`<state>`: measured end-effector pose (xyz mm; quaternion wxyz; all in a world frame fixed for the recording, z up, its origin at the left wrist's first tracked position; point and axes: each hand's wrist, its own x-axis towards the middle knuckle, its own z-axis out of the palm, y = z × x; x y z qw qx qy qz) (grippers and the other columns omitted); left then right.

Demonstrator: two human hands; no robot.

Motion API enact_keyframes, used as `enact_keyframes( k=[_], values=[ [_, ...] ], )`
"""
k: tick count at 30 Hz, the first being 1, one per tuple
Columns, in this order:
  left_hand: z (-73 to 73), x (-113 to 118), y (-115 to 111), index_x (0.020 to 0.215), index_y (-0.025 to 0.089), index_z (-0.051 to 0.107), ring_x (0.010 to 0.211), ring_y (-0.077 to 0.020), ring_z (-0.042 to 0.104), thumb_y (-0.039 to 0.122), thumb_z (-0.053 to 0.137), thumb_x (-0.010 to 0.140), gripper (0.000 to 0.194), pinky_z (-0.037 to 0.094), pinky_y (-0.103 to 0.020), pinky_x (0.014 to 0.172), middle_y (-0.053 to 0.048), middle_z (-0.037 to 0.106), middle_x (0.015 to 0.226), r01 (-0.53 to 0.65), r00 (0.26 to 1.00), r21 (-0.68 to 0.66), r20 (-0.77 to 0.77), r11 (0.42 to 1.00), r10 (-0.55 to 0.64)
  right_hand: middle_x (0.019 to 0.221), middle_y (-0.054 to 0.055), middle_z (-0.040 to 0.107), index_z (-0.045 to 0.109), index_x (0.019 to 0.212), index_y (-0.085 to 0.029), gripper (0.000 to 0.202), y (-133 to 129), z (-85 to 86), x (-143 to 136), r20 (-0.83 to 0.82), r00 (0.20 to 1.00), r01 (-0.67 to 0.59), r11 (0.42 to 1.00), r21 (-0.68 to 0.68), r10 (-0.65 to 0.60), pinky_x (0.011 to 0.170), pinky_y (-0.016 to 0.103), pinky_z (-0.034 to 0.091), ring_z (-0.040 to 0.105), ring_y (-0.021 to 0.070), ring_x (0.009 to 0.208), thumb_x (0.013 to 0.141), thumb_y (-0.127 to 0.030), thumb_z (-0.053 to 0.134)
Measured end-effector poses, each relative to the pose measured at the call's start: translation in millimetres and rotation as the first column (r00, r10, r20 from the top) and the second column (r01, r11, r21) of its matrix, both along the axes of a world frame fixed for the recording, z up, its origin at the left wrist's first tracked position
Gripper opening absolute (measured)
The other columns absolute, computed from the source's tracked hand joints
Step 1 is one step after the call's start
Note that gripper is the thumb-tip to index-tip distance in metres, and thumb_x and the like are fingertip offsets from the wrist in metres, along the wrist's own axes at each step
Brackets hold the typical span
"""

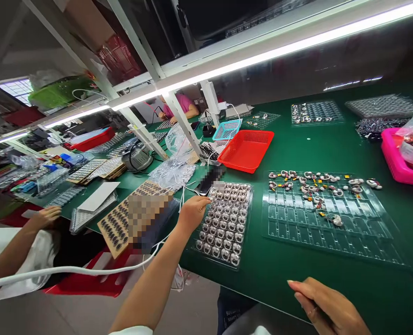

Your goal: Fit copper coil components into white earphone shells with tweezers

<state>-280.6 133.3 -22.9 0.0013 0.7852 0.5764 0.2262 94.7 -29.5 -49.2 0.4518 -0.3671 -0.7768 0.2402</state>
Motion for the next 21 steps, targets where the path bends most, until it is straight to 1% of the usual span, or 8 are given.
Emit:
enact_keyframes(
  k=[4, 7, 11, 15, 17, 18, 19, 21],
  values=[
    [6.1, 6.0, -6.5, 0.094, 0.02, 0.078, 0.103, -0.0294, 0.071, 0.007, 0.048, 0.085, 0.034, 0.056, -0.047, 0.095, -0.011, 0.078, 0.106, 0.021, 0.999, 0.049, -0.026, 0.999, -0.02, 0.072, 0.002, 0.067, 0.063, 0.12, -0.022, 0.027, 0.8, 6.0, 6.9, 0.044, 0.999, -0.027, 1.0, -0.001, 0.027, 0.056, 0.025, 0.057, 0.066, 0.0168, 0.06, 0.096, -0.015, 0.054],
    [12.0, 21.3, -23.7, 0.1, 0.017, 0.077, 0.106, -0.0325, 0.069, 0.012, 0.049, 0.089, 0.031, 0.054, -0.052, 0.097, -0.014, 0.076, 0.11, 0.068, 0.998, 0.087, 0.009, 0.994, -0.069, 0.076, 0.003, 0.066, 0.063, 0.117, -0.02, 0.024, 5.9, 17.3, 25.4, 0.115, 0.993, -0.021, 0.999, -0.037, 0.025, 0.058, 0.025, 0.055, 0.066, 0.0158, 0.063, 0.098, -0.014, 0.049],
    [13.6, 59.5, -63.5, 0.108, 0.021, 0.073, 0.107, -0.0286, 0.069, 0.016, 0.055, 0.092, 0.025, 0.055, -0.048, 0.097, -0.011, 0.075, 0.113, 0.194, 0.971, 0.134, 0.117, 0.972, -0.21, 0.092, 0.007, 0.068, 0.063, 0.116, -0.019, 0.024, 23.8, 39.9, 61.2, 0.247, 0.964, 0.126, 0.986, -0.108, -0.096, 0.069, 0.024, 0.057, 0.069, 0.016, 0.078, 0.099, -0.016, 0.046],
    [3.7, 117.0, -102.2, 0.109, 0.023, 0.071, 0.104, -0.0243, 0.07, 0.015, 0.058, 0.093, 0.023, 0.059, -0.039, 0.093, -0.01, 0.075, 0.11, 0.318, 0.902, 0.03, 0.298, 0.948, -0.312, 0.09, 0.006, 0.069, 0.068, 0.103, -0.019, 0.022, 68.2, 56.0, 84.4, 0.429, 0.864, 0.335, 0.937, -0.099, -0.264, 0.071, 0.028, 0.053, 0.067, 0.018, 0.078, 0.099, -0.025, 0.046],
    [-5.1, 146.0, -112.2, 0.108, 0.021, 0.072, 0.11, -0.0261, 0.069, 0.017, 0.057, 0.093, 0.021, 0.058, -0.04, 0.094, -0.012, 0.075, 0.113, 0.374, 0.881, -0.014, 0.319, 0.927, -0.35, 0.085, 0.005, 0.068, 0.069, 0.093, -0.019, 0.027, 100.0, 56.5, 88.0, 0.597, 0.737, 0.458, 0.884, -0.095, -0.317, 0.071, 0.028, 0.05, 0.065, 0.0188, 0.077, 0.1, -0.029, 0.045],
    [-10.1, 158.8, -114.4, 0.11, 0.021, 0.071, 0.118, -0.0286, 0.064, 0.017, 0.056, 0.093, 0.023, 0.056, -0.044, 0.098, -0.013, 0.073, 0.119, 0.385, 0.882, -0.041, 0.31, 0.922, -0.355, 0.085, 0.006, 0.068, 0.069, 0.09, -0.018, 0.029, 116.5, 54.9, 88.2, 0.631, 0.702, 0.489, 0.868, -0.091, -0.33, 0.072, 0.028, 0.049, 0.065, 0.0194, 0.078, 0.101, -0.03, 0.044],
    [-15.3, 170.0, -115.0, 0.113, 0.02, 0.071, 0.127, -0.031, 0.058, 0.018, 0.055, 0.094, 0.025, 0.054, -0.047, 0.102, -0.014, 0.07, 0.126, 0.388, 0.888, -0.061, 0.291, 0.92, -0.355, 0.089, 0.007, 0.068, 0.069, 0.092, -0.018, 0.03, 132.5, 52.4, 87.4, 0.65, 0.678, 0.511, 0.856, -0.082, -0.343, 0.075, 0.028, 0.049, 0.066, 0.0202, 0.082, 0.101, -0.031, 0.044],
    [-26.2, 186.9, -112.6, 0.124, 0.019, 0.066, 0.138, -0.0348, 0.047, 0.02, 0.055, 0.094, 0.032, 0.047, -0.056, 0.108, -0.015, 0.062, 0.139, 0.363, 0.914, -0.098, 0.23, 0.927, -0.333, 0.105, 0.012, 0.067, 0.067, 0.111, -0.016, 0.031, 161.1, 46.0, 82.8, 0.685, 0.623, 0.557, 0.829, -0.051, -0.377, 0.082, 0.029, 0.048, 0.066, 0.0229, 0.094, 0.101, -0.037, 0.047]
  ],
)
